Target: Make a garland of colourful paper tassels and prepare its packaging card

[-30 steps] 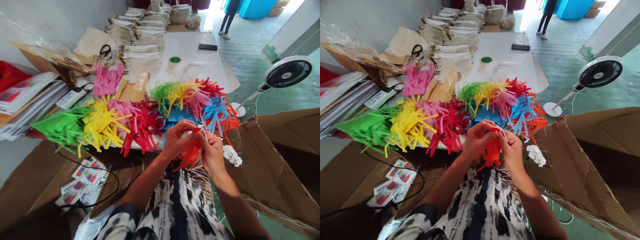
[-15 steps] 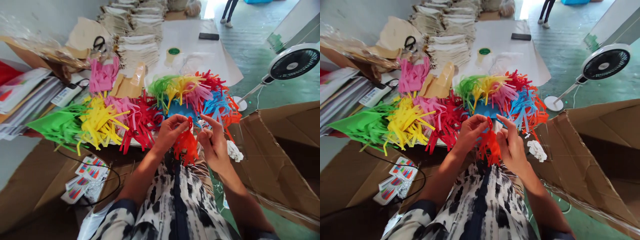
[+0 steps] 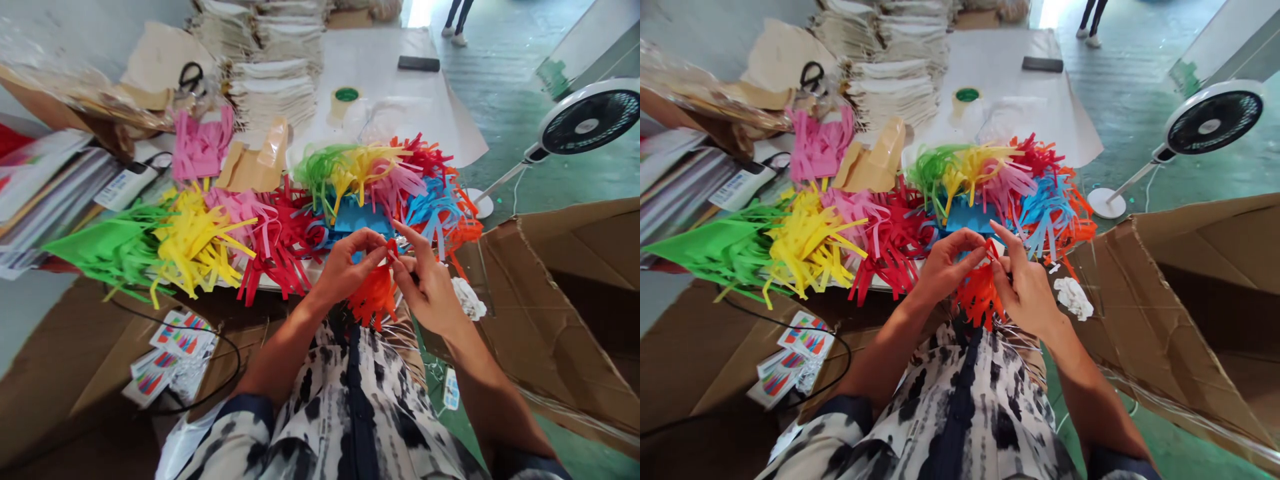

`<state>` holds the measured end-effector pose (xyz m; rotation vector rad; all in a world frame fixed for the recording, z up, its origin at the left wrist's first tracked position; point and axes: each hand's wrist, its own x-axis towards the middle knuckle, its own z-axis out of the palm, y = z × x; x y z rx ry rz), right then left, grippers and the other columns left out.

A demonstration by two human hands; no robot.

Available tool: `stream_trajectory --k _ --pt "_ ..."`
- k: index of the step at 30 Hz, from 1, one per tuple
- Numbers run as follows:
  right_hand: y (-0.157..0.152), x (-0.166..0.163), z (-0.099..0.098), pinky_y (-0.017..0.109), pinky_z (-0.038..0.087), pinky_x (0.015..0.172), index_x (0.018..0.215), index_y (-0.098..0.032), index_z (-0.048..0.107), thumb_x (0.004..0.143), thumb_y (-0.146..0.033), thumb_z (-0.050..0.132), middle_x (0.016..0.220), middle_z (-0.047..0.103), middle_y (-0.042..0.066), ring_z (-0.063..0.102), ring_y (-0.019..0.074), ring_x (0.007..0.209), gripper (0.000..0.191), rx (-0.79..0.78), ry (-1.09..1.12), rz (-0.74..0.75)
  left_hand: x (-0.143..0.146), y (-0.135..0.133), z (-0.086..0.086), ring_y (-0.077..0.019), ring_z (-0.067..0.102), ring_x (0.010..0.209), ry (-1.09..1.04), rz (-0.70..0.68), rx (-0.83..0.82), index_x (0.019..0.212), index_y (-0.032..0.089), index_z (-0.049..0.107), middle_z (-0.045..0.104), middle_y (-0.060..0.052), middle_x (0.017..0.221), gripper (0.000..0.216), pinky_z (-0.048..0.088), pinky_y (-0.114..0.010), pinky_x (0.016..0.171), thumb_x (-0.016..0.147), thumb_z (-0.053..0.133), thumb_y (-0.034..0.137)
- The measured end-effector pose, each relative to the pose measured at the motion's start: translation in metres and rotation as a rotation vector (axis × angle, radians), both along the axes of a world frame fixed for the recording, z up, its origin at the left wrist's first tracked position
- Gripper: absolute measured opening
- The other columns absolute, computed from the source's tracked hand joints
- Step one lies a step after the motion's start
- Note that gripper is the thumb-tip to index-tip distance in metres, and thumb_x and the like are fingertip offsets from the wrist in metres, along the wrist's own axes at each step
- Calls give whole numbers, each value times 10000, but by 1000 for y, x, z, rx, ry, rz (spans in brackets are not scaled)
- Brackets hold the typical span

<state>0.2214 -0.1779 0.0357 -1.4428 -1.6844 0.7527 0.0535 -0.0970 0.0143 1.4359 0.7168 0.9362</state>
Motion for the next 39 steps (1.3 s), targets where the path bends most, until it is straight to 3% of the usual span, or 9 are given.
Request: stream_trajectory --k 15,19,22,27,31,36,39 --pt "-1 2 -2 336 259 530 1595 -259 411 1062 -261 476 582 408 -103 372 144 458 537 15 -35 -57 1 -2 1 -173 695 893 30 -15 58 953 237 738 741 -30 944 204 551 -319 871 959 743 441" --pt "-2 3 -2 330 251 528 1600 -252 401 1078 -286 478 583 409 -103 383 143 464 529 -2 -47 -50 1 -3 -1 -184 730 948 43 -65 85 1120 267 784 788 -43 1023 197 562 -326 882 990 706 392" --pt "-4 4 -2 327 264 528 1618 -236 374 1094 -304 466 591 427 -102 390 138 470 537 -9 -49 -35 1 -3 -2 -177 725 866 85 -78 77 1236 281 786 805 -39 963 277 547 -315 815 982 720 371" --pt "-7 5 -4 326 293 542 1631 -248 358 1104 -326 469 615 445 -95 408 137 500 544 -28 -19 -32 1 -3 -5 -159 659 802 125 -24 155 1210 295 821 788 -26 895 268 532 -315 823 957 765 362" --pt "-9 10 -8 325 310 544 1634 -281 343 1108 -384 484 610 431 -93 413 145 515 555 -106 90 -32 1 -4 -4 -163 648 860 104 0 238 1188 312 830 802 -35 965 230 532 -307 815 972 753 324" --pt "-9 16 -17 316 315 533 1420 -298 480 1101 -441 509 623 474 -82 437 146 532 350 -170 264 0 3 -7 -1 -159 633 846 127 9 357 1140 335 834 825 -14 991 185 533 -316 820 975 753 312" --pt "-10 18 -22 305 311 536 1219 -293 490 1104 -447 506 626 459 -89 417 134 530 193 -173 326 2 4 -8 1 -160 669 836 213 15 414 1168 306 814 827 -5 938 209 513 -370 938 964 771 297"
